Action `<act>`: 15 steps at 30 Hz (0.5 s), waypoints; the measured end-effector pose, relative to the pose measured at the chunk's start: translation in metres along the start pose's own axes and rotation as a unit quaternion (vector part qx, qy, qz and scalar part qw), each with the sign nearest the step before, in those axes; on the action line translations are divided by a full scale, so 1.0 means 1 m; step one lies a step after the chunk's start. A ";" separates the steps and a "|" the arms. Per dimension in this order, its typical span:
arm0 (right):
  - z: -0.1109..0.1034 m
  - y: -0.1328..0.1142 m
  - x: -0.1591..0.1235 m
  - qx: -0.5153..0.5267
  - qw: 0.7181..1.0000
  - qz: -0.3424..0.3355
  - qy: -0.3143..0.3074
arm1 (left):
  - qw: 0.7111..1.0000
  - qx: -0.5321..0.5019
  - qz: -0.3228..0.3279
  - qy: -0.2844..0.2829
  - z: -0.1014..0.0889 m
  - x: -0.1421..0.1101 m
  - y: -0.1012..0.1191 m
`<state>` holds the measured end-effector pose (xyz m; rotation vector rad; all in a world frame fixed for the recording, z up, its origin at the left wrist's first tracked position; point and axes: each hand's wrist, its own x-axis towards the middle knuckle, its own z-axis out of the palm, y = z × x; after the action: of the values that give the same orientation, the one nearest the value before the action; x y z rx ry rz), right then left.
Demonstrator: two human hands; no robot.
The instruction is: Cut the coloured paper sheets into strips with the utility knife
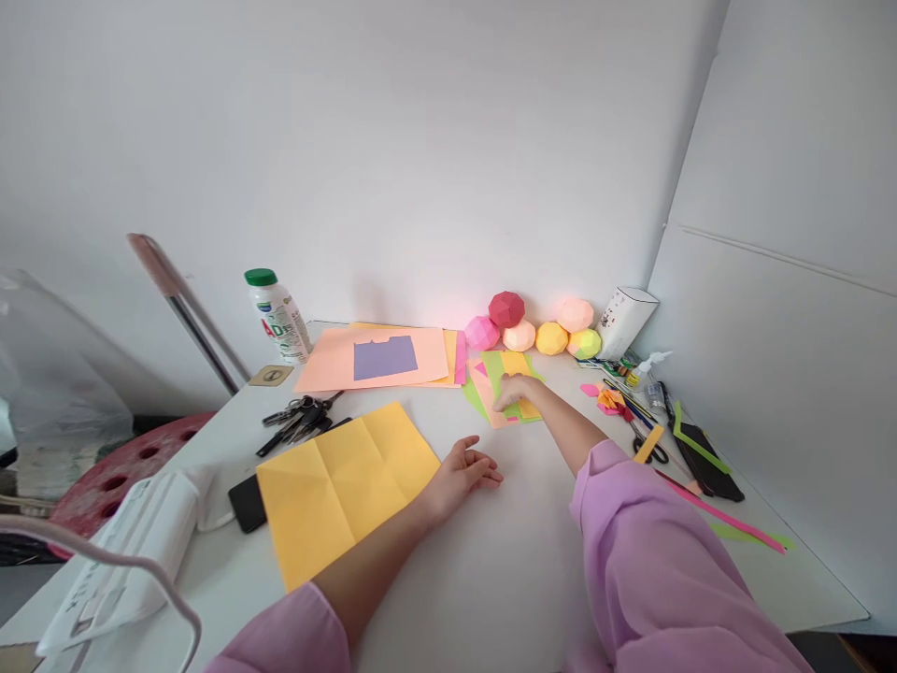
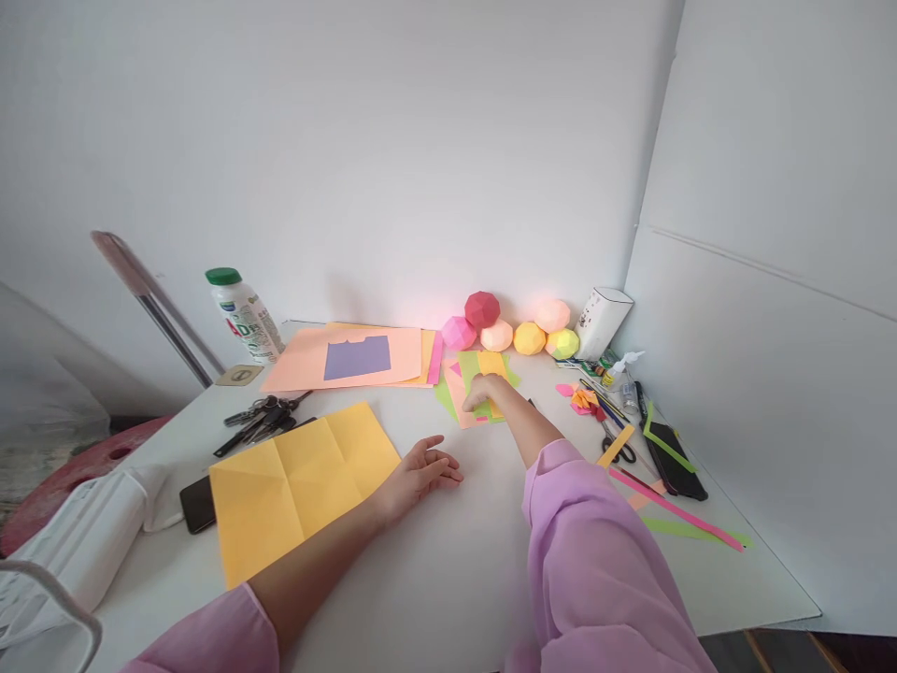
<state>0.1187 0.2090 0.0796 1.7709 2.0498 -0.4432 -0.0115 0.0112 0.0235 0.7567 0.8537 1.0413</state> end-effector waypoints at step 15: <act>0.018 0.026 -0.035 -0.007 0.993 -0.103 0.063 | 1.000 0.021 0.004 -0.005 -0.003 0.001 -0.004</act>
<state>0.1502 0.1743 0.0813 1.6228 2.3300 -0.3833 -0.0124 0.0108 0.0185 0.8005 0.8674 1.0295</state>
